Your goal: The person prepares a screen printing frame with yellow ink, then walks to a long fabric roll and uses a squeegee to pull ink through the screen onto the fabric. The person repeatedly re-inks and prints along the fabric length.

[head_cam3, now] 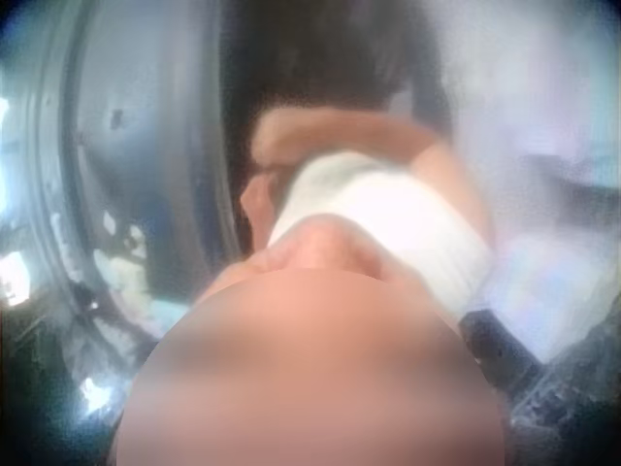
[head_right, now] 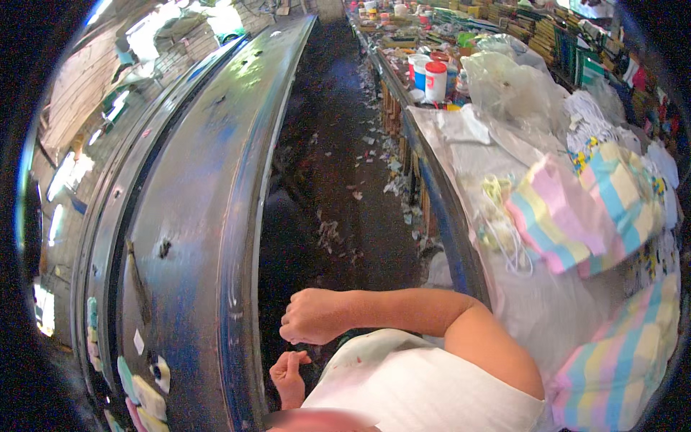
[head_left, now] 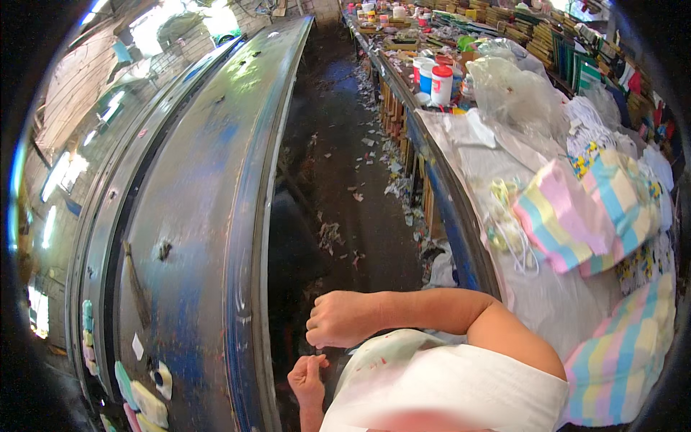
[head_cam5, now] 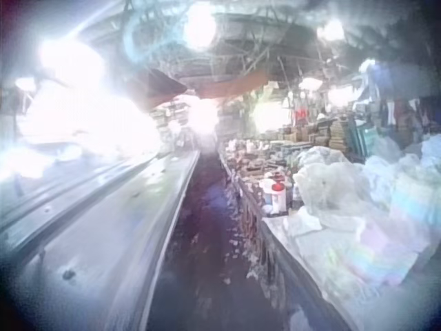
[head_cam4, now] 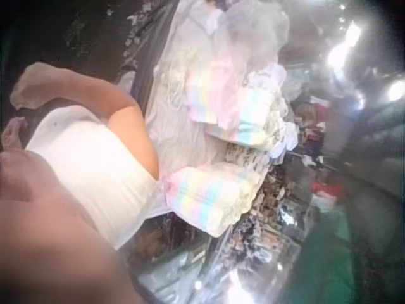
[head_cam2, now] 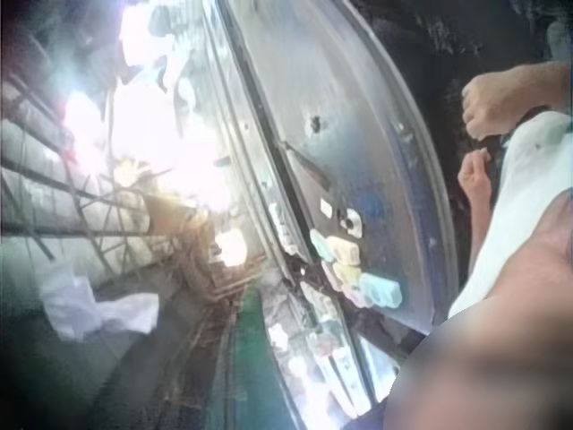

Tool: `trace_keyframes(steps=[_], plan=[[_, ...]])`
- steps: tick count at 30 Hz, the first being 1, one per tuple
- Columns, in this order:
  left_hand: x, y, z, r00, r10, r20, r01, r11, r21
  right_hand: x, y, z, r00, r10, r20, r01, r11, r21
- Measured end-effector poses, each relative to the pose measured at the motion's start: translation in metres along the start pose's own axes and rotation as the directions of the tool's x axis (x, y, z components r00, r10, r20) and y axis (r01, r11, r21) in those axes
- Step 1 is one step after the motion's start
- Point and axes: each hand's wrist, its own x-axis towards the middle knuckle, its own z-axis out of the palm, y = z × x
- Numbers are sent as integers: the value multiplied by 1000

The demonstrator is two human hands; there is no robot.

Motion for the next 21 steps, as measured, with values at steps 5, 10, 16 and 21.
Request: trace_keyframes(steps=[5,10,16,21], plan=[[158,-7,33,998,-54,-44,55,998,12,-3,161,-22,999,31,31,-29,998,-62],[372,26,88,994,107,27,-103,987,-125,-5,326,-76,972,201,118,-180,969,-168],[600,105,202,860,337,383,-322,941,-104,-75,473,-121,843,535,52,-533,845,-57],[764,148,298,596,533,600,-528,824,-207,-145,579,-135,579,815,-4,-813,578,69]])
